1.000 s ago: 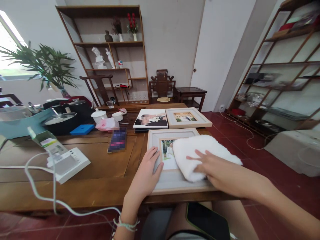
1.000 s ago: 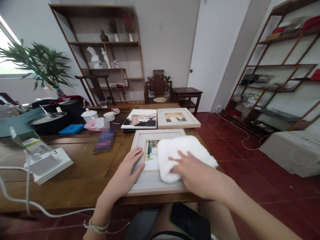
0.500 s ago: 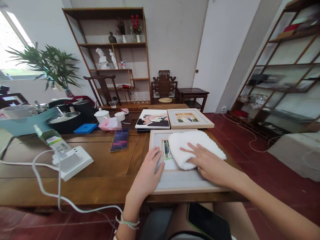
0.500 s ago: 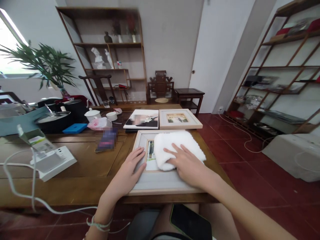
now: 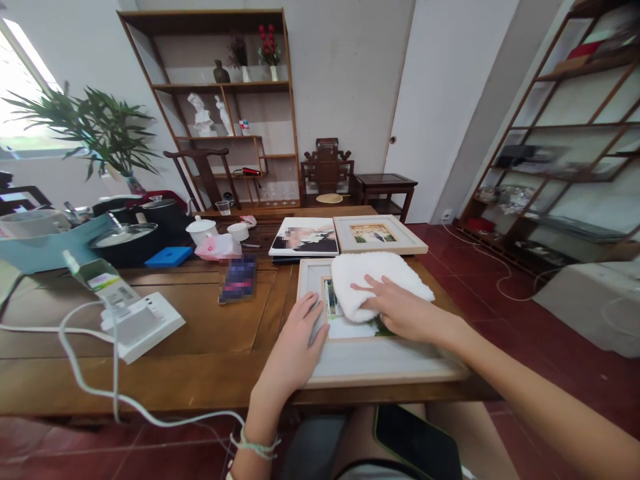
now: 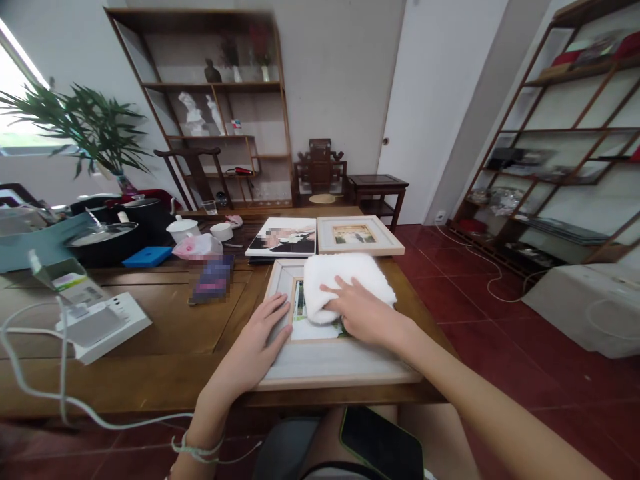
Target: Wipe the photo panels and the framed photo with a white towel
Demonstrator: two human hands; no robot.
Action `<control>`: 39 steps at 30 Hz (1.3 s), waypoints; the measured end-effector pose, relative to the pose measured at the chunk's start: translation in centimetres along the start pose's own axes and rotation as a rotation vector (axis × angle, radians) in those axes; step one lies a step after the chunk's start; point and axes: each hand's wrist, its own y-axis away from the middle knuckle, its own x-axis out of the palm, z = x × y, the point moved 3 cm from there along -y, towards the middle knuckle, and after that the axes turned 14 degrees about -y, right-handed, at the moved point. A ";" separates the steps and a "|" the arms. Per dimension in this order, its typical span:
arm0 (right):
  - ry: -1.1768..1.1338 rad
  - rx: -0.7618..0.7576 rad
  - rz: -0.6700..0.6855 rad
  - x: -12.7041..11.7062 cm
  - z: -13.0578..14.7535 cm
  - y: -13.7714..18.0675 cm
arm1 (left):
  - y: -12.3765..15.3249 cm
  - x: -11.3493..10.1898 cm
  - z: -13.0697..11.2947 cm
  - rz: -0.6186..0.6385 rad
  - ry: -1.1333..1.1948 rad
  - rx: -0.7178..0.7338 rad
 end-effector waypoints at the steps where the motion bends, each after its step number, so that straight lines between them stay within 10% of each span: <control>1: -0.025 -0.009 0.026 -0.2 0.9 0.9 | 0.0 0.0 0.0 0.006 -0.004 -0.003; 12: -0.216 -0.065 0.191 -0.9 8.9 8.6 | -0.2 -0.3 -0.3 0.015 -0.014 0.008; 28: 0.221 -0.041 -0.192 -0.2 -2.3 -3.1 | -0.3 0.0 0.0 0.044 -0.027 -0.007; 39: -0.033 -0.040 0.108 0.7 4.0 2.8 | -0.3 0.3 0.2 -0.008 -0.009 0.026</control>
